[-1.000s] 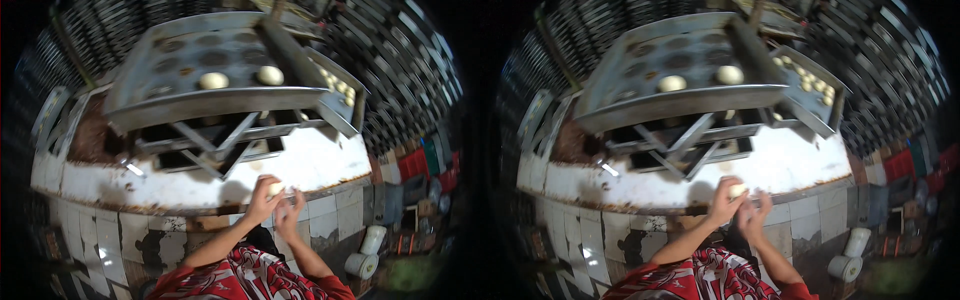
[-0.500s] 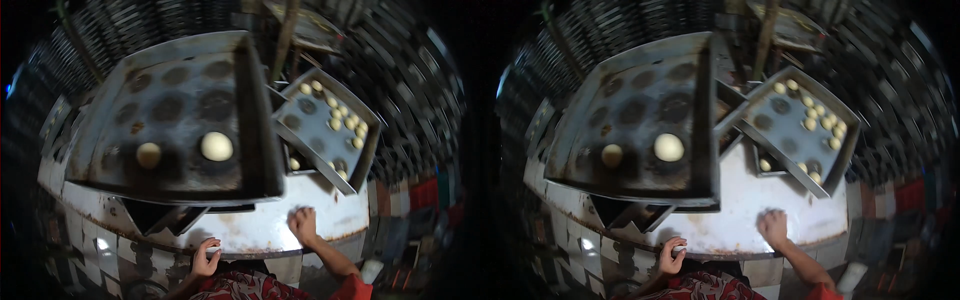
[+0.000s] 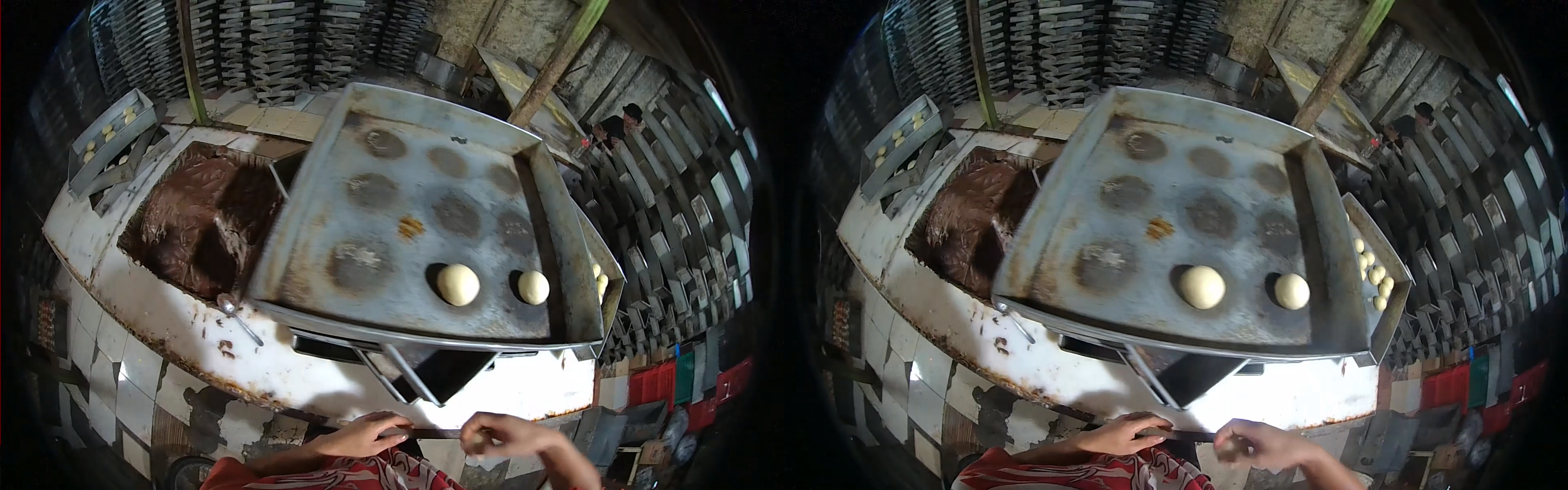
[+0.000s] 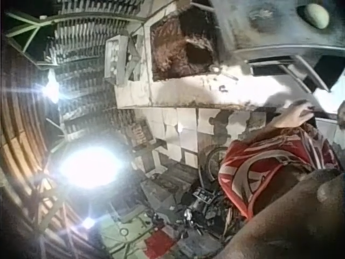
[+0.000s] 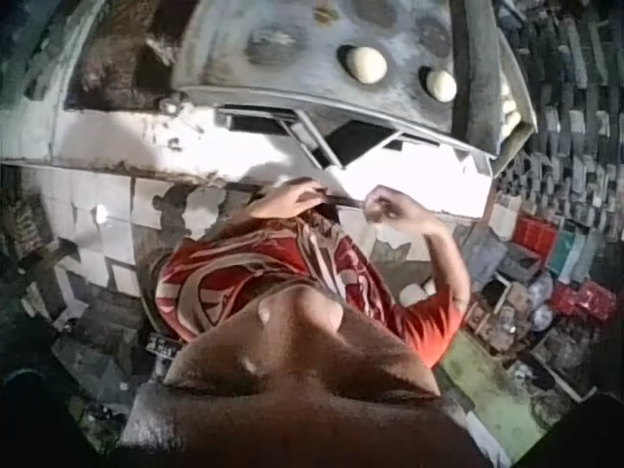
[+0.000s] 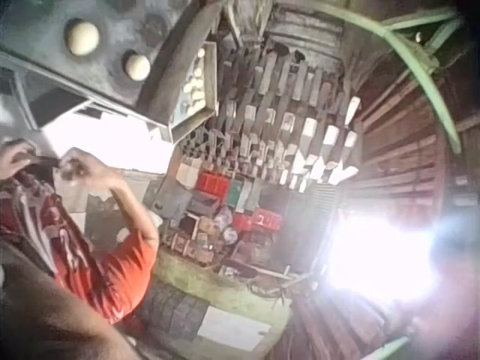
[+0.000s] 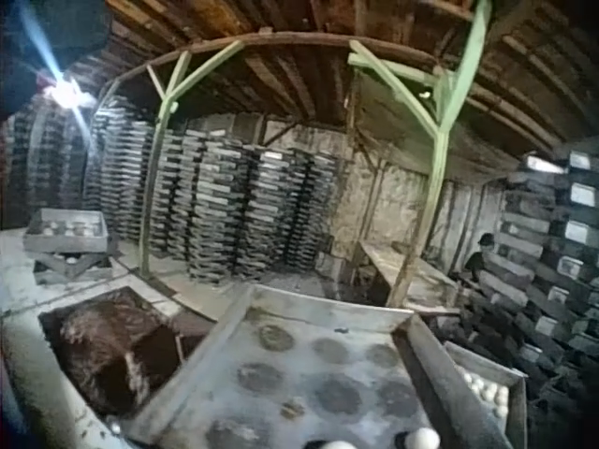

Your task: Preparing chocolate-filled bread rolls by flattening dough, adding chocolate filling with a spoon, and arranging them on metal baking trays.

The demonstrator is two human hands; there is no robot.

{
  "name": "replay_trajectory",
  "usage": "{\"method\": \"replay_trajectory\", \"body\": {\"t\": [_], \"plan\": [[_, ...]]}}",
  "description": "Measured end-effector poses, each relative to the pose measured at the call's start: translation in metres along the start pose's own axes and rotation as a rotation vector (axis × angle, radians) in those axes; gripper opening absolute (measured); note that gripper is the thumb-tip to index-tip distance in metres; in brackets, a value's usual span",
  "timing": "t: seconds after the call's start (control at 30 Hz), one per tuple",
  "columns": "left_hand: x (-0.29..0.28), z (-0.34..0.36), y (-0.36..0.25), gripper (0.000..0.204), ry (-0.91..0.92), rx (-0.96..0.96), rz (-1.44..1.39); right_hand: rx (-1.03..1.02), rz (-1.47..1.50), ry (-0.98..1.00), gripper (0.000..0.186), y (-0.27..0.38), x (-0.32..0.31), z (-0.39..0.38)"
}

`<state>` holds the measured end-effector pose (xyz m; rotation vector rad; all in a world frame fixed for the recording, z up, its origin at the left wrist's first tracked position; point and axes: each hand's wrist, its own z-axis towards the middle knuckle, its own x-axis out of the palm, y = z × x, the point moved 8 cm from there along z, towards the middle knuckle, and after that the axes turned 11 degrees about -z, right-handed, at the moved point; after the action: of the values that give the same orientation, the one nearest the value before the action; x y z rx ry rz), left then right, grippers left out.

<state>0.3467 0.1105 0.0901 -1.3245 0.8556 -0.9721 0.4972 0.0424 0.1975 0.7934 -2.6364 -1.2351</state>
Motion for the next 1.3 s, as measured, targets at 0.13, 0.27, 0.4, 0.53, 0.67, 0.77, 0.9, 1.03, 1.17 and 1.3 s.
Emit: {"method": "replay_trajectory", "body": {"t": [0.13,0.27,0.4,0.53,0.67,0.77,0.9,1.03,1.17,1.3], "plan": [[-0.023,-0.037,-0.002,0.030,-0.066,-0.049,-0.084,-0.708,-1.069,-0.563,0.036,0.271,-0.021,-0.004],[-0.007,-0.024,-0.024,0.031,0.028,0.096,-0.072,-0.549,-1.090,-0.654,0.030,0.318,-0.054,0.104],[0.001,-0.009,-0.025,0.036,0.063,0.149,-0.191,-0.320,-1.378,-0.395,0.065,0.260,-0.043,0.155],[0.020,-0.002,-0.016,0.036,0.154,-0.071,-0.185,-0.844,-1.163,-0.883,0.063,0.304,-0.089,-0.004],[0.041,0.016,0.018,0.028,0.024,-0.145,-0.271,-0.529,-0.733,-1.370,0.028,0.160,-0.243,-0.136],[0.087,0.043,0.037,0.026,-0.140,-0.294,-0.406,0.273,-0.811,-1.354,0.023,-0.082,-0.393,-0.172],[0.119,0.083,0.035,0.025,-0.350,-0.466,-0.227,0.381,-0.897,-0.792,0.038,-0.251,-0.431,-0.106],[0.137,0.088,0.014,0.021,-0.359,-0.461,-0.188,0.218,-0.724,-0.354,0.039,-0.236,-0.378,-0.073],[0.152,0.105,0.001,0.024,-0.339,-0.365,-0.092,-0.081,-0.612,-0.778,0.028,-0.188,-0.355,-0.125],[0.174,0.088,-0.038,0.033,-0.391,0.085,-0.830,-0.628,-0.234,-1.425,0.024,-0.109,-0.193,-0.148]]}}
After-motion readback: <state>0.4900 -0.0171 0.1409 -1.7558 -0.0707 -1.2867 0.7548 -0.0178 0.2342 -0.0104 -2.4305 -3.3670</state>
